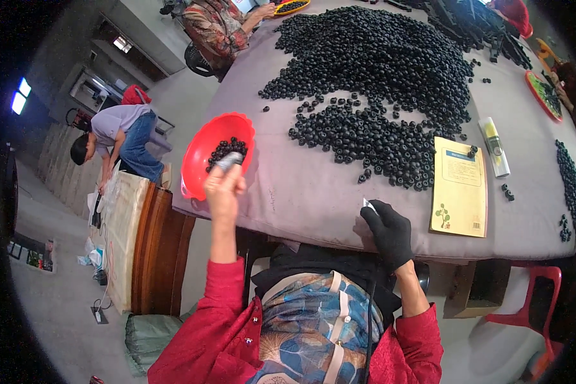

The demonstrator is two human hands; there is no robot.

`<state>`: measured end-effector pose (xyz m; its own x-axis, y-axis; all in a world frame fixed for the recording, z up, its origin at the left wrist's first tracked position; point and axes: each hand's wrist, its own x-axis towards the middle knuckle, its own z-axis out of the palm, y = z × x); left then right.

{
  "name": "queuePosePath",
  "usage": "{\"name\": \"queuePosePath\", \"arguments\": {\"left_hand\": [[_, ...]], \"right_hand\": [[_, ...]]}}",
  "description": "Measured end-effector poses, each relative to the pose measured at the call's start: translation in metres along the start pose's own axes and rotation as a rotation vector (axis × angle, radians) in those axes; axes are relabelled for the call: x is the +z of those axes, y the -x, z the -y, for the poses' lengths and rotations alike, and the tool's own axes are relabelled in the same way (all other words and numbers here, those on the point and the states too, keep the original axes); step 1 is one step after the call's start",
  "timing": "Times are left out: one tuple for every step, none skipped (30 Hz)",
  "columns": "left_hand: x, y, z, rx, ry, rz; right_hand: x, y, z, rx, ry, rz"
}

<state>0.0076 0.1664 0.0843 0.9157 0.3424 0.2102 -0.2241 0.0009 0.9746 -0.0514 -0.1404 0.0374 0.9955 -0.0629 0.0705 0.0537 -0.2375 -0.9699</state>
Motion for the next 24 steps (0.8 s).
{"name": "queuePosePath", "arguments": {"left_hand": [[-0.014, -0.012, -0.002, 0.030, -0.032, -0.053], [-0.023, -0.020, -0.006, 0.033, -0.078, -0.066], [-0.029, -0.026, -0.008, 0.034, -0.122, -0.077], [-0.028, -0.028, -0.010, 0.028, -0.261, -0.095], [-0.022, -0.027, -0.007, 0.116, -0.208, -0.084], [-0.013, -0.024, -0.003, 0.139, -0.252, -0.058], [0.003, -0.017, 0.000, 0.159, -0.293, -0.032], [0.015, -0.012, 0.006, 0.127, -0.340, 0.079], [0.034, 0.001, 0.013, 0.021, -0.282, 0.141], [0.040, 0.007, 0.032, 0.077, -0.442, 0.226], [0.059, 0.015, 0.039, 0.087, -0.435, 0.307], [0.079, 0.023, 0.044, 0.098, -0.429, 0.387], [0.098, 0.030, 0.046, 0.088, -0.448, 0.446], [0.113, 0.034, 0.046, 0.079, -0.471, 0.500], [0.126, 0.036, 0.052, 0.078, -0.467, 0.505], [0.138, 0.037, 0.057, 0.131, -0.509, 0.530], [0.146, 0.038, 0.062, 0.184, -0.551, 0.554], [0.152, 0.040, 0.066, 0.182, -0.550, 0.558], [0.159, 0.041, 0.066, 0.200, -0.599, 0.554], [0.164, 0.041, 0.067, 0.218, -0.648, 0.549], [0.166, 0.039, 0.069, 0.218, -0.648, 0.558], [0.166, 0.037, 0.071, 0.237, -0.685, 0.569], [0.165, 0.035, 0.072, 0.256, -0.723, 0.581], [0.163, 0.033, 0.073, 0.312, -0.749, 0.605]], "right_hand": [[-0.001, 0.000, -0.001, -0.016, -0.009, 0.000], [-0.001, -0.001, 0.000, -0.014, -0.007, -0.005], [0.000, -0.001, 0.002, 0.018, -0.008, 0.009], [-0.001, -0.001, 0.004, 0.056, -0.004, 0.016], [-0.001, -0.001, 0.004, 0.066, 0.006, -0.001], [0.000, -0.002, 0.004, 0.031, -0.001, 0.008], [0.000, -0.002, 0.003, -0.001, -0.005, 0.017], [0.001, -0.003, 0.004, 0.038, 0.001, 0.017], [0.000, -0.002, 0.004, 0.047, 0.013, 0.007], [0.003, -0.002, 0.006, 0.033, 0.006, 0.026], [0.002, -0.003, 0.006, 0.026, 0.004, 0.032], [0.001, -0.002, 0.006, 0.047, -0.008, 0.035], [0.000, -0.002, 0.005, 0.054, -0.002, 0.024], [-0.001, -0.002, 0.005, 0.048, -0.015, 0.032], [-0.001, -0.002, 0.005, 0.042, -0.029, 0.041], [-0.001, -0.001, 0.003, 0.046, -0.027, 0.036], [-0.001, -0.001, 0.001, 0.025, -0.026, 0.036], [-0.001, -0.001, -0.001, 0.004, -0.026, 0.036], [-0.002, -0.001, -0.002, 0.009, -0.026, 0.029], [-0.003, -0.001, -0.002, -0.002, -0.026, 0.031], [-0.004, -0.001, -0.001, -0.013, -0.026, 0.033], [-0.004, 0.000, 0.001, -0.008, -0.030, 0.030], [-0.004, -0.001, 0.003, 0.001, -0.039, 0.043], [-0.004, -0.001, 0.004, 0.010, -0.049, 0.055]]}}
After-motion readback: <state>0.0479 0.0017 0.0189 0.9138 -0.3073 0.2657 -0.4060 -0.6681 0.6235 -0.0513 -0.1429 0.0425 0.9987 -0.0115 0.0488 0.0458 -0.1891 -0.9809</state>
